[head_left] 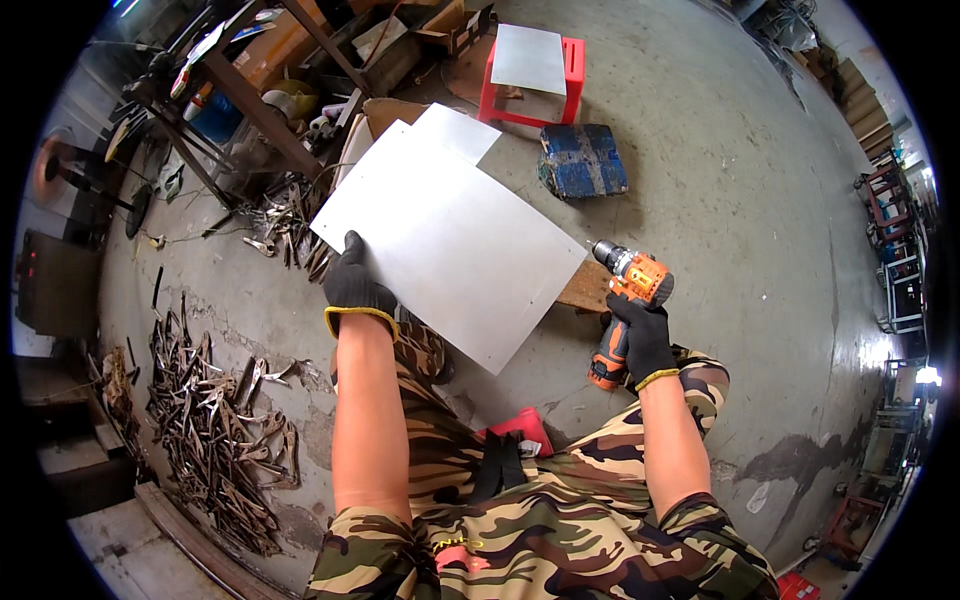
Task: The person uses a cordless drill to make holes in a white rectangular sheet placed on a wooden block. They repeatedly position the drill, create holes, and reposition the sheet to drill additional holes.
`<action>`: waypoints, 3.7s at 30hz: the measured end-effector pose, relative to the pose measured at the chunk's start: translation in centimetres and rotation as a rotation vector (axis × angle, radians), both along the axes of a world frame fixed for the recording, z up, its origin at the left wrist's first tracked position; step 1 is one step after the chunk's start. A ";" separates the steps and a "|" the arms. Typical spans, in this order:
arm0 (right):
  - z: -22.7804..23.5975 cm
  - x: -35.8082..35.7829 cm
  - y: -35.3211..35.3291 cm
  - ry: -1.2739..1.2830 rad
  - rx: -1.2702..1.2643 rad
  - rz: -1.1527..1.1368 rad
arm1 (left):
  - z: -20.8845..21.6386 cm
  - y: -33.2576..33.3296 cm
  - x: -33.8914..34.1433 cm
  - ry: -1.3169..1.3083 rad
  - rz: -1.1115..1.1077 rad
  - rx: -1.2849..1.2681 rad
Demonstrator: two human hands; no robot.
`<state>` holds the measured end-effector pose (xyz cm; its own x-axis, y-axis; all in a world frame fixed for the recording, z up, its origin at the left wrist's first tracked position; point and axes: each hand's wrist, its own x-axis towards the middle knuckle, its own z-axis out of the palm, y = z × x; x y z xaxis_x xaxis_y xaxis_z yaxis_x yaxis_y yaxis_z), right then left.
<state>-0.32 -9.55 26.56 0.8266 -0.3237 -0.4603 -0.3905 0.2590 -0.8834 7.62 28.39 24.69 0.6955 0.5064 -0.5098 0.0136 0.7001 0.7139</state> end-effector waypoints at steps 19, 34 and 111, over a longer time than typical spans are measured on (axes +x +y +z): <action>-0.2 0.0 -0.2 -0.029 -0.026 0.025 | -1.2 1.1 0.1 -0.043 -0.008 -0.022; -1.1 -0.2 -0.8 -0.074 -0.051 0.017 | 2.6 -2.1 -0.7 -0.030 0.004 0.182; 1.7 0.2 -1.6 -0.325 -0.232 -0.116 | 4.0 -9.5 -2.4 0.041 -0.905 0.493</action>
<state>-0.15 -11.15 28.26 0.8687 -0.4880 -0.0851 -0.0615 0.0643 -0.9960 5.18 18.86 28.69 0.9072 -0.0387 -0.4189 0.4204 0.0450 0.9062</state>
